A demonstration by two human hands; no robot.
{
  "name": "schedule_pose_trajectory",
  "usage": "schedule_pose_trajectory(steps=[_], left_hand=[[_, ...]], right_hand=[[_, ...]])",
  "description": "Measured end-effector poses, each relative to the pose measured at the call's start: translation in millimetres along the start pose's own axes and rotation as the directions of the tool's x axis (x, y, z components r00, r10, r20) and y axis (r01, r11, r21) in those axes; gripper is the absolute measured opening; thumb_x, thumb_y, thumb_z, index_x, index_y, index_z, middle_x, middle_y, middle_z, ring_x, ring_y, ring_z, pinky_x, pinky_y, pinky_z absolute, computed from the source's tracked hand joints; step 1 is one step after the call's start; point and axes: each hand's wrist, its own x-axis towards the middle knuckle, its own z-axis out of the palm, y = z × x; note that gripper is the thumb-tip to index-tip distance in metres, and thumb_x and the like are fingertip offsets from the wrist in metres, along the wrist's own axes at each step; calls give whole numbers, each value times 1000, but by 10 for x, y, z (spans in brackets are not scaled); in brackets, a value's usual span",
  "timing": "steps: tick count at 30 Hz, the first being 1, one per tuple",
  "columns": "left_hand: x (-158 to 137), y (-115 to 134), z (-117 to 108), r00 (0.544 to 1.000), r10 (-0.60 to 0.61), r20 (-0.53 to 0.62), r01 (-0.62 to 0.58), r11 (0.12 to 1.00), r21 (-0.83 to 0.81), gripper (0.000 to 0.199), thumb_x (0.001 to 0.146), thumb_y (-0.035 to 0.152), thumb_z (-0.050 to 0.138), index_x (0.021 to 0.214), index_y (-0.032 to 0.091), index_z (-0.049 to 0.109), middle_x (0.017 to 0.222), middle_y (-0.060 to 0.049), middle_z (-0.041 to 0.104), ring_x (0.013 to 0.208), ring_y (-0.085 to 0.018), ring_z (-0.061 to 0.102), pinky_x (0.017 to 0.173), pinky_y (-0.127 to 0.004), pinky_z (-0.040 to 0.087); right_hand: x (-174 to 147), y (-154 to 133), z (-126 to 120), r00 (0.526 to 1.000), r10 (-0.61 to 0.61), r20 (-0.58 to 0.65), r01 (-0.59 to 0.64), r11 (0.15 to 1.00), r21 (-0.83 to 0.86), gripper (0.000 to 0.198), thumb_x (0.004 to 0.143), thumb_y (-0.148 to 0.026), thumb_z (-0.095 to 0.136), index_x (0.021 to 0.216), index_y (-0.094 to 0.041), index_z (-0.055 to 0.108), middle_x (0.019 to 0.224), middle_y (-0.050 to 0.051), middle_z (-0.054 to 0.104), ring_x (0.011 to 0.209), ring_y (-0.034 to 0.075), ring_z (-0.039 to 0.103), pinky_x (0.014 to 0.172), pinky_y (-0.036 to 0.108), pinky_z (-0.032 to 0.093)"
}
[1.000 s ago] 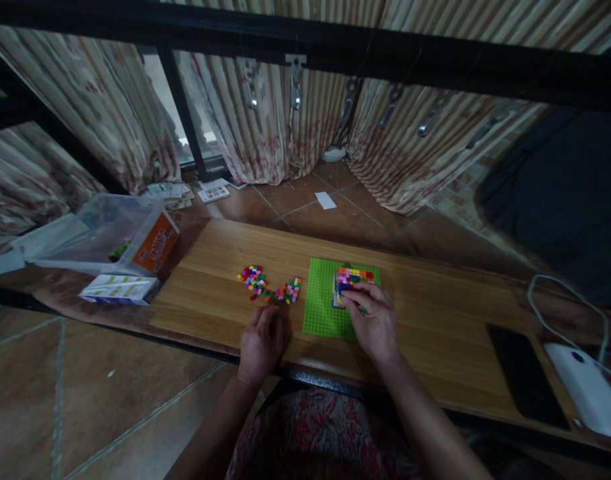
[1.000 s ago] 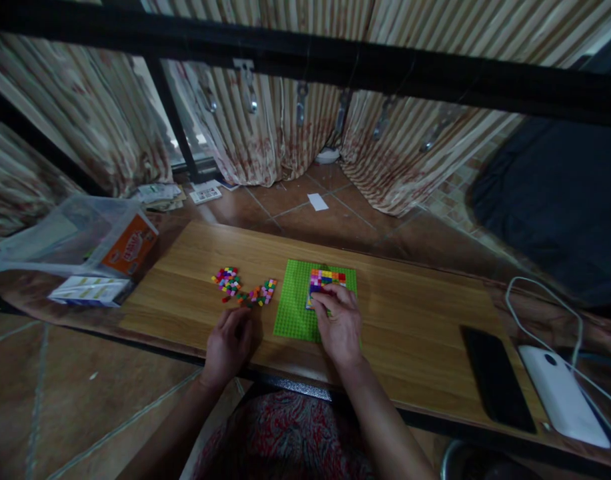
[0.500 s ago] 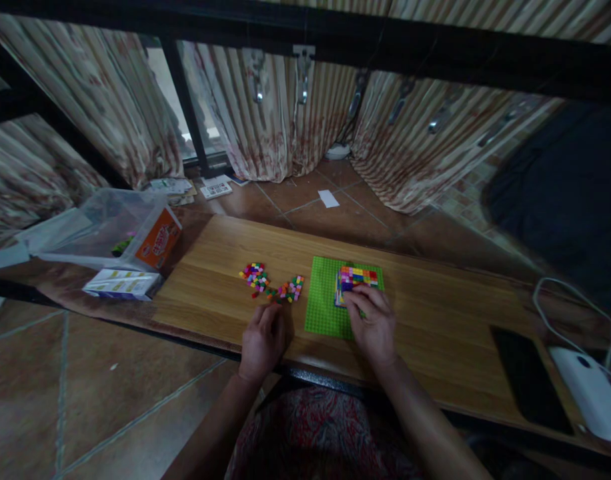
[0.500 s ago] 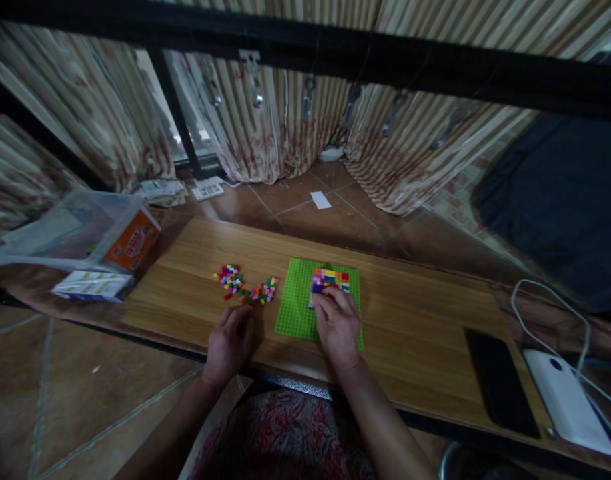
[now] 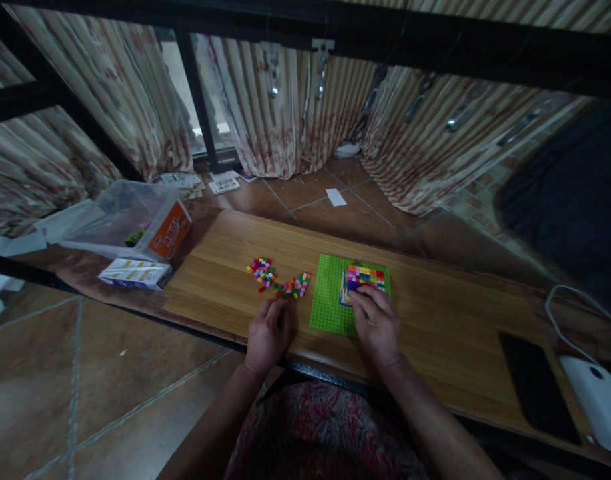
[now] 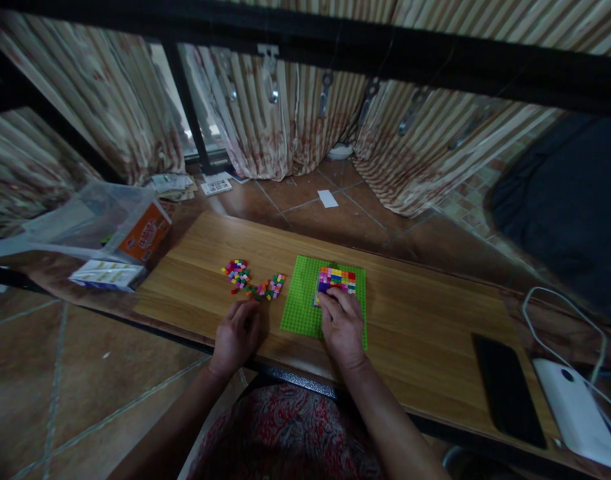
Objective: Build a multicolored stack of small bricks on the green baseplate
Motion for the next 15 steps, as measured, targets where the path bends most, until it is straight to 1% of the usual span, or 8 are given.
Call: schedule_pose_trajectory(steps=[5, 8, 12, 13, 15], left_hand=[[1, -10, -3, 1000, 12, 0, -12, 1000, -9, 17, 90, 19, 50, 104, 20, 59, 99, -6, 63, 90, -16, 64, 80, -26, 52], [-2, -17, 4, 1000, 7, -6, -7, 1000, -11, 17, 90, 19, 50, 104, 20, 59, 99, -6, 63, 90, -17, 64, 79, -27, 53], [-6, -11, 10, 1000, 6, -10, -6, 1000, -22, 18, 90, 19, 48, 104, 19, 59, 99, -7, 63, 90, -16, 64, 79, -27, 52], [-6, -6, 8, 1000, 4, -11, -4, 1000, -29, 18, 90, 19, 48, 105, 19, 59, 98, -7, 63, 89, -16, 64, 79, -27, 52], [-6, 5, 1, 1000, -1, -12, 1, 999, -44, 18, 90, 19, 48, 105, 19, 58, 98, -7, 63, 89, -16, 64, 79, -27, 52]], right_hand=[[1, 30, -36, 998, 23, 65, -25, 999, 24, 24, 93, -25, 51, 103, -26, 73, 106, 7, 65, 101, 21, 61, 92, 41, 52], [-15, -15, -76, 997, 37, 62, -39, 999, 28, 26, 94, -24, 49, 108, -27, 71, 108, 7, 65, 103, 21, 61, 92, 41, 52], [-60, -228, -54, 999, 39, -1, -39, 999, 21, 26, 92, -20, 52, 109, -27, 70, 106, 7, 67, 101, 22, 61, 90, 40, 51], [-69, -298, -21, 999, 33, -1, -33, 999, 35, 24, 92, -19, 53, 107, -26, 70, 104, 7, 67, 100, 22, 62, 89, 39, 51], [-78, -436, 81, 999, 18, 47, -22, 997, 76, 22, 92, -19, 52, 103, -24, 71, 99, 7, 68, 95, 20, 62, 87, 37, 51]])
